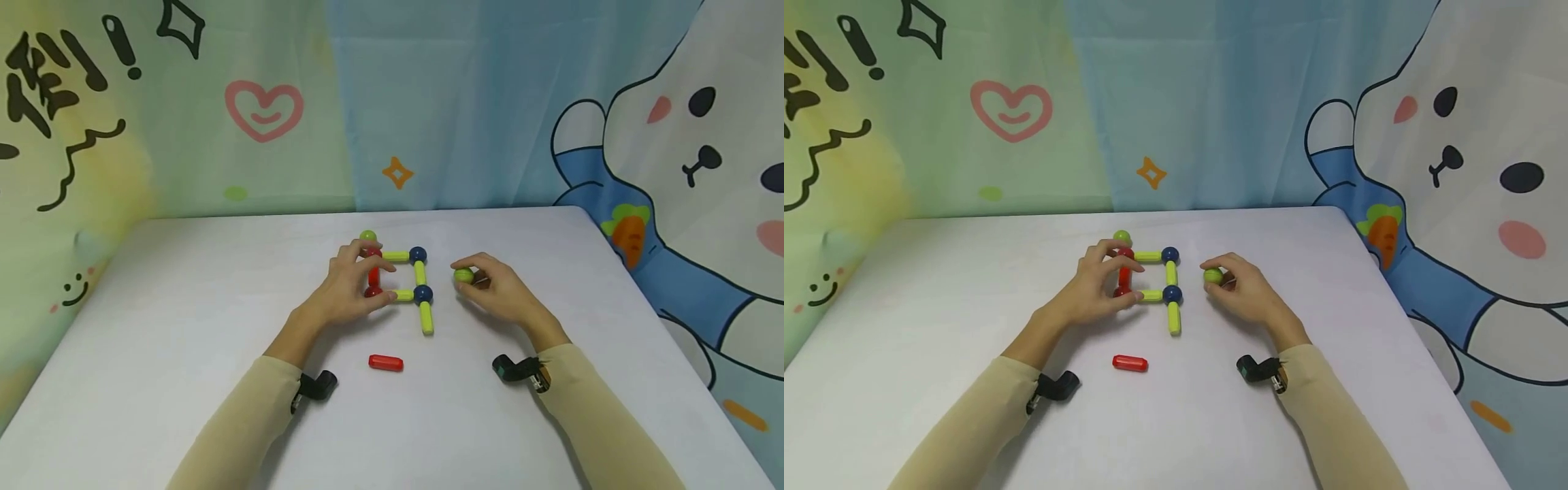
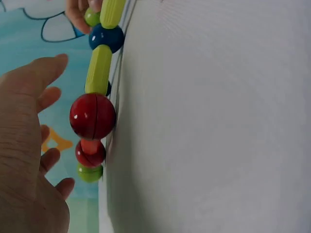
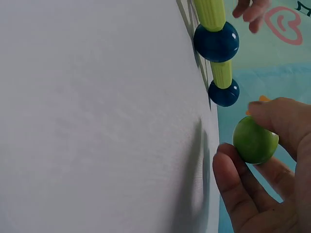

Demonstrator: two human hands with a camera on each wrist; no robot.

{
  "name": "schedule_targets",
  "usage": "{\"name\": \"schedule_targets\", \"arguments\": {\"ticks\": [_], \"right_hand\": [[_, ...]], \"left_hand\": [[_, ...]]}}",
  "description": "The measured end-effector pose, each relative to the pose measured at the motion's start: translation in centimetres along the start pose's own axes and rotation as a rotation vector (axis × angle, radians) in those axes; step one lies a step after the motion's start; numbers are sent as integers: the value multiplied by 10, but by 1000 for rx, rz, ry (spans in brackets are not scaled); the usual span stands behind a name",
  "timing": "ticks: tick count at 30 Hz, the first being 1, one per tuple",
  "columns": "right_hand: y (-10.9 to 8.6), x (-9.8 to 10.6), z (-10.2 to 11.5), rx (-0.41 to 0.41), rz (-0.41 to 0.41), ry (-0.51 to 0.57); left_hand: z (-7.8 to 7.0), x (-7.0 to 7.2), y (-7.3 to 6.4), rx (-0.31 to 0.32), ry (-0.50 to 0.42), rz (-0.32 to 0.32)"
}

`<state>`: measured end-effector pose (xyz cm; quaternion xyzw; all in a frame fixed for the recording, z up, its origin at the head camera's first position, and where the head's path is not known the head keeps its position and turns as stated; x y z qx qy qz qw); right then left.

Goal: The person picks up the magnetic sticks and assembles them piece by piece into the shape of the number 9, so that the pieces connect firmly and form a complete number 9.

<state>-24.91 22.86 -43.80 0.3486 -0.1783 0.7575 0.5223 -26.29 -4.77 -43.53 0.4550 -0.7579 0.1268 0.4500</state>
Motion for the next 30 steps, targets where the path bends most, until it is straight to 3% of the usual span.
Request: {"name": "schedule_targets", "arguments": {"ticks": [9, 16, 22, 30], "right_hand": [[-10, -6, 10, 22, 75, -1], [-17, -5, 10, -2, 69, -17], [-21, -5, 11, 19, 81, 25], [-28, -6, 12, -17, 116, 32]], "left_hand": [[-17, -10, 7, -82, 89, 92], [-29, -18, 14, -129, 185, 175], [-36, -22, 17, -160, 222, 203], [-45, -27, 18, -229, 245, 248]]}}
Point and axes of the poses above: each hand's wrist, its own y-axis towards the middle knuckle, its own x-axis out of the back of the hand, z = x × y, the point moved 5 cm from there along y, towards the middle knuckle, and after that the axes turned 3 degrees about z, right-handed, at the moved point
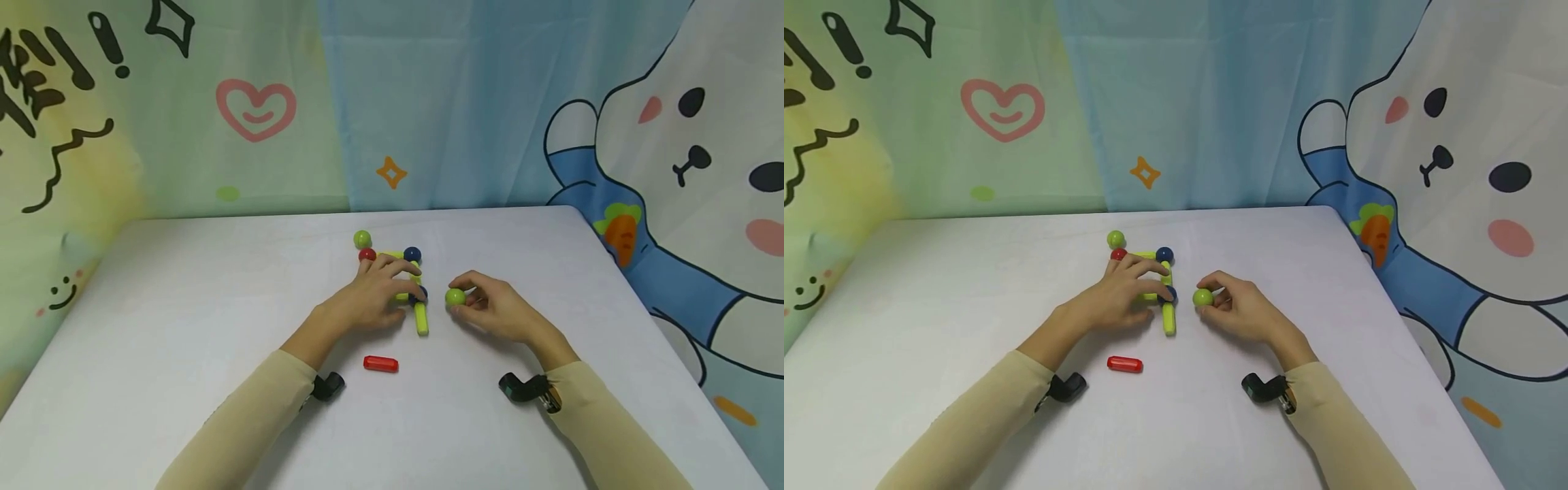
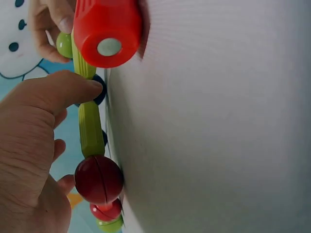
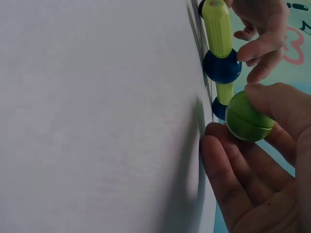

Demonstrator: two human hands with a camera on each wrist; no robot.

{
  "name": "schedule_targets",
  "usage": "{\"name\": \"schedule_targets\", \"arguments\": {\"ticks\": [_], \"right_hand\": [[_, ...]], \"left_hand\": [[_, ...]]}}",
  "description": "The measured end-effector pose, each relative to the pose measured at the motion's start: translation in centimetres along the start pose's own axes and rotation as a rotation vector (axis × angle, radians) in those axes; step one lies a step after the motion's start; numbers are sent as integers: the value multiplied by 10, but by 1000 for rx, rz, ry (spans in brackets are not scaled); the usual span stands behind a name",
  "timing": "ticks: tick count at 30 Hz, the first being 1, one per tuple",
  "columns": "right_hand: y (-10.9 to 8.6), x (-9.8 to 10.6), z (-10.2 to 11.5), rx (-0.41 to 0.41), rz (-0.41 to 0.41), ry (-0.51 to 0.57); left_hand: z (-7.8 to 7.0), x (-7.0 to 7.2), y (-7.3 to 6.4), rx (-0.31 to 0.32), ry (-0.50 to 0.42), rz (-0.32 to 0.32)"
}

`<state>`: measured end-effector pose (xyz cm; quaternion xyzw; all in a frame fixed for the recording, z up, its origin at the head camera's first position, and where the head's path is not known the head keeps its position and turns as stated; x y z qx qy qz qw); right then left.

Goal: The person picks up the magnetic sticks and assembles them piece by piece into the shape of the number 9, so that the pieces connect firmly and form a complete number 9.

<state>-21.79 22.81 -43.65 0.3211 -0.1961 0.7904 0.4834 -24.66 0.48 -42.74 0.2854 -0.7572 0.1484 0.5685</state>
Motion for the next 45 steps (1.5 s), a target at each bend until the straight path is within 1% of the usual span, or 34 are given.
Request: {"name": "schedule_targets", "arguments": {"ticks": [7, 12, 17, 25, 30, 33, 37, 40, 42, 45], "right_hand": [[-8, -1, 3, -17, 28, -13], [-12, -6, 5, 16, 62, -12], [-15, -9, 7, 23, 62, -19], [-20, -14, 11, 12, 83, -22], [-23, -18, 14, 21, 105, 1], [-25, -21, 17, 40, 113, 23], [-28, -24, 22, 99, 115, 60], [-30, -26, 24, 130, 117, 62], [-30, -28, 25, 131, 122, 53], [-31, -30, 27, 110, 134, 52]], "left_hand": [[-8, -3, 6, -38, 53, 44], [-8, -6, 9, -55, 91, 64], [-10, -8, 13, -65, 110, 79], [-12, -9, 13, -57, 104, 110], [-11, -10, 15, -57, 83, 110], [-11, -10, 15, -62, 67, 104], [-11, -10, 17, -69, 52, 94], [-11, -10, 18, -69, 48, 89], [-11, -10, 19, -68, 46, 88], [-12, -10, 20, -72, 40, 84]]}}
Point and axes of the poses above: each hand's wrist, its own y-axis towards the middle knuckle, its own x-axis out of the back of the hand, z = x × y, the point moved 5 cm from there along y, towards the middle knuckle, and after that the axes turned 3 degrees about z, right-handed, at the moved point
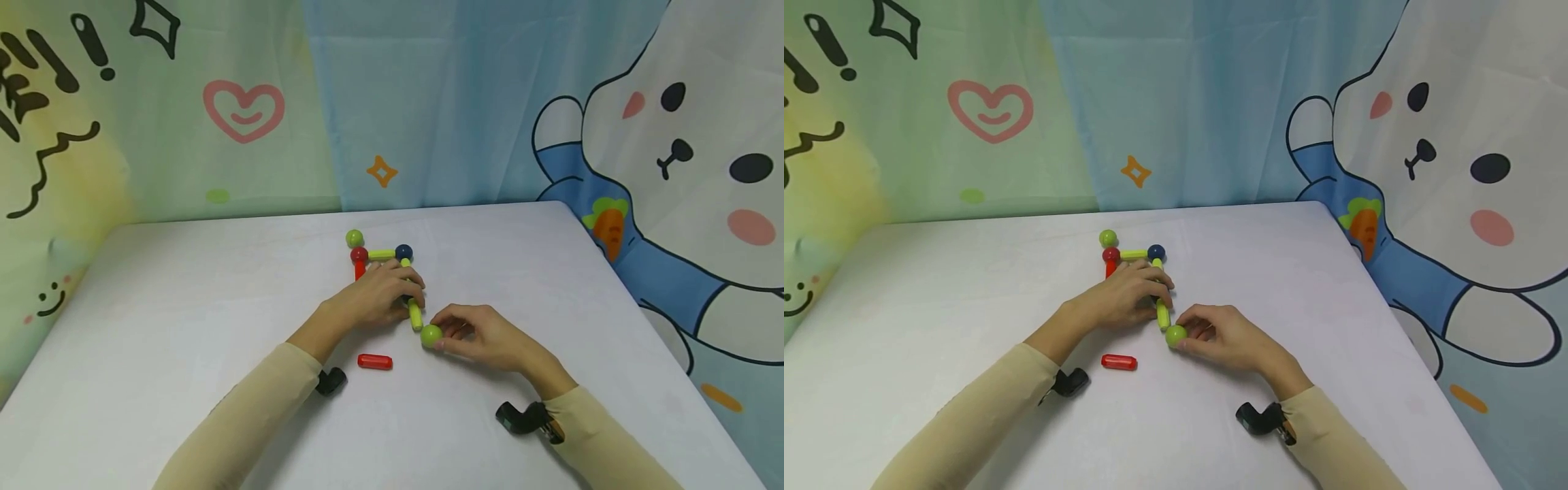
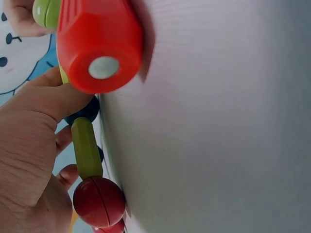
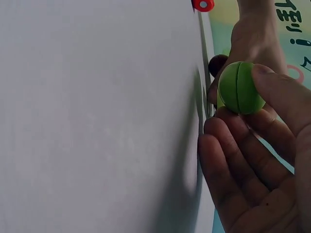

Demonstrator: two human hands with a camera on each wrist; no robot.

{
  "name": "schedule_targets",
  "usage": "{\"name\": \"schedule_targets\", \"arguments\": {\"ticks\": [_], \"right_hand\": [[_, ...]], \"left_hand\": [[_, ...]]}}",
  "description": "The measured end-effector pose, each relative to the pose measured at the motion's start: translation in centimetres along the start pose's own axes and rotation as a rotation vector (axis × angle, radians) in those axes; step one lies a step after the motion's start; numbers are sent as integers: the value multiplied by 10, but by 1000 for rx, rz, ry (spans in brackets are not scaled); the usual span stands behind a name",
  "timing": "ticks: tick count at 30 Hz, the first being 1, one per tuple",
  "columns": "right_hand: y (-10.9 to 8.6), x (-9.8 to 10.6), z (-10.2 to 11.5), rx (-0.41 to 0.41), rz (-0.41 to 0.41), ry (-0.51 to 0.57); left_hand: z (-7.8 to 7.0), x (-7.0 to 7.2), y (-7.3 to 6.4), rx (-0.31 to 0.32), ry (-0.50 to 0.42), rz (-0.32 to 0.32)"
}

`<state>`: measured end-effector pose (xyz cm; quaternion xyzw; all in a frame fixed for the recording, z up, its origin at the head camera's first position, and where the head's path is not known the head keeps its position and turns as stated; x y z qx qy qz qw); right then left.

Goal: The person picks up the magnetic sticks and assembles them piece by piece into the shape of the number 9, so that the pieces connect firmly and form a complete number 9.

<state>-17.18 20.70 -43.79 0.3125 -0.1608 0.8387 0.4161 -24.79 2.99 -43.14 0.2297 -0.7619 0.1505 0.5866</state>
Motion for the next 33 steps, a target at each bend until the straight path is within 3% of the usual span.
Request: {"name": "schedule_targets", "arguments": {"ticks": [12, 21, 33], "right_hand": [[2, -9, 3, -72, 18, 7], [10, -12, 4, -101, -31, -49], [11, -14, 2, -110, -20, -60]], "left_hand": [[-1, -2, 1, -34, -54, -20], [2, 1, 0, -8, -86, -20], [2, 3, 1, -8, -85, -5]]}}
Point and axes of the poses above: each hand's wrist, its own y-axis towards the middle knuckle, its own x-axis out of the back of the hand, z = x × y, the point moved 5 cm from there along y, towards the middle knuckle, and after that the axes turned 3 degrees about z, right-handed, at the moved point
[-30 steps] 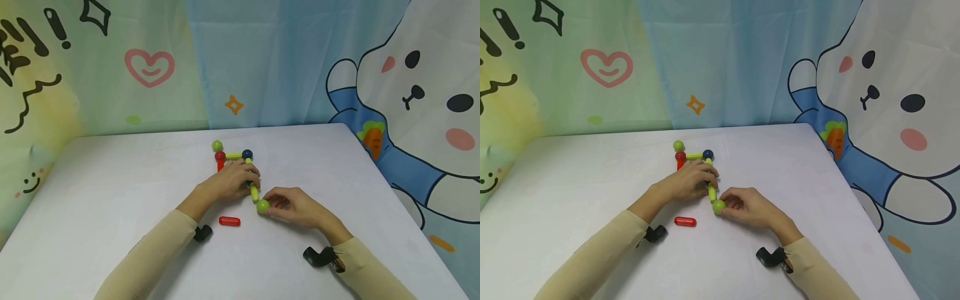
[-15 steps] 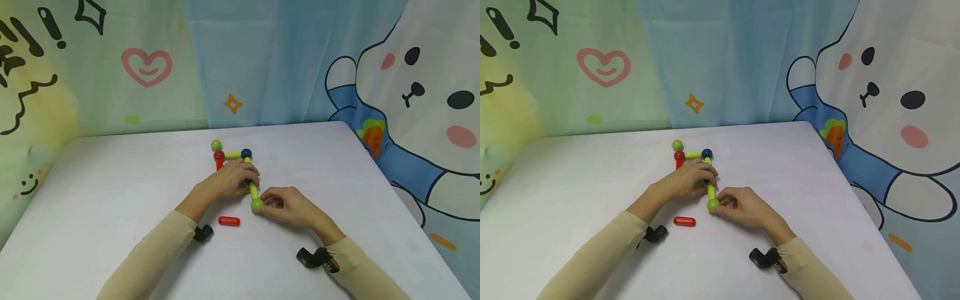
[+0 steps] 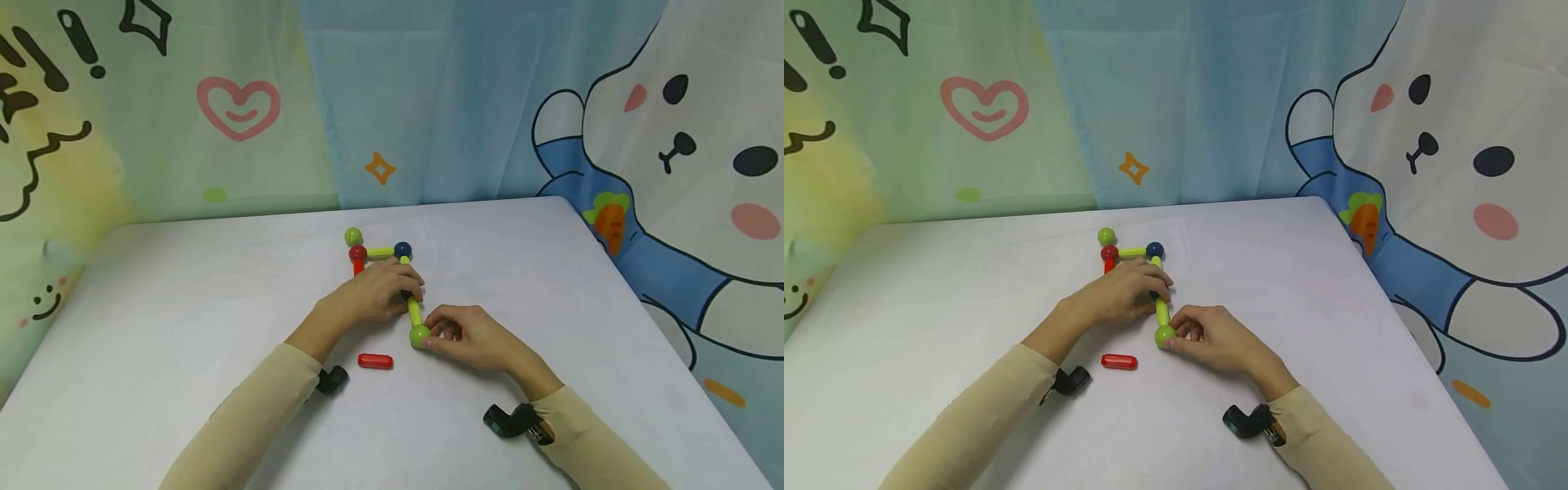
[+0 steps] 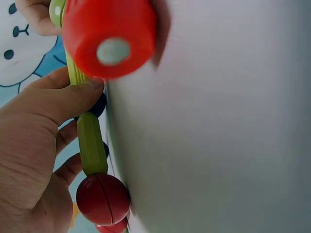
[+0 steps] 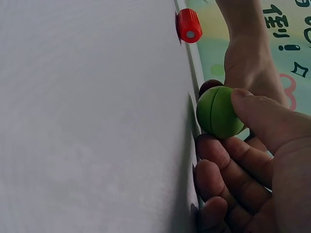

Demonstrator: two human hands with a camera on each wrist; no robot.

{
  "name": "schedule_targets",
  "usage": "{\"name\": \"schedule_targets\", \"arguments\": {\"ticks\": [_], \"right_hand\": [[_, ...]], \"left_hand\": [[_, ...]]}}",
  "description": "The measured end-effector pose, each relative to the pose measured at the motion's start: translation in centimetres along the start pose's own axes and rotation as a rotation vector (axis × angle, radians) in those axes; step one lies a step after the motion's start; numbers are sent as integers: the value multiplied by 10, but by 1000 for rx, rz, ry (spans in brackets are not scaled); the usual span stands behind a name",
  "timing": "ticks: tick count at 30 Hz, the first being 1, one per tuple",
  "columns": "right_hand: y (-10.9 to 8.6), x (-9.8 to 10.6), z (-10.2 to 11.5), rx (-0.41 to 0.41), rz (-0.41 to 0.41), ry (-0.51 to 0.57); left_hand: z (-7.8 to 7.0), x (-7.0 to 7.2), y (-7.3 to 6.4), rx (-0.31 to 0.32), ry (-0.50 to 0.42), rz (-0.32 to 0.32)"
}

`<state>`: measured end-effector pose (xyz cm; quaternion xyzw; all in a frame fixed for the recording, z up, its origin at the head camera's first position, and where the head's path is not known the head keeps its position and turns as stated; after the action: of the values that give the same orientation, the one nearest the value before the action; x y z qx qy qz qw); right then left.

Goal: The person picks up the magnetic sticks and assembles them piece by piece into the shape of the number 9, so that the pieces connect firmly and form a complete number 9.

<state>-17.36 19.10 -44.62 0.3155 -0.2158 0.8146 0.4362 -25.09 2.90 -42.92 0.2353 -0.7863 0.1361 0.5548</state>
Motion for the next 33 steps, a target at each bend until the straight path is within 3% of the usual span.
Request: {"name": "schedule_targets", "arguments": {"ticks": [17, 29, 33], "right_hand": [[6, -5, -4, -33, 21, -12], [8, -8, -4, -64, 19, -18], [10, -9, -2, -72, 28, -16]], "left_hand": [[6, 7, -17, 56, -29, -29], [9, 18, -33, 56, -19, -162], [17, 24, -46, 106, -49, -203]]}}
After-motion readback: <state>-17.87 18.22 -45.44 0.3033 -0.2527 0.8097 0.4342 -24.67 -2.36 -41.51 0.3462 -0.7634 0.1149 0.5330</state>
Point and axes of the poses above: each hand's wrist, its own y-axis towards the middle knuckle, its own x-axis out of the back of the hand, z = x × y, the point moved 5 cm from there along y, towards the middle knuckle, and after that the axes turned 3 degrees about z, right-handed, at the moved point
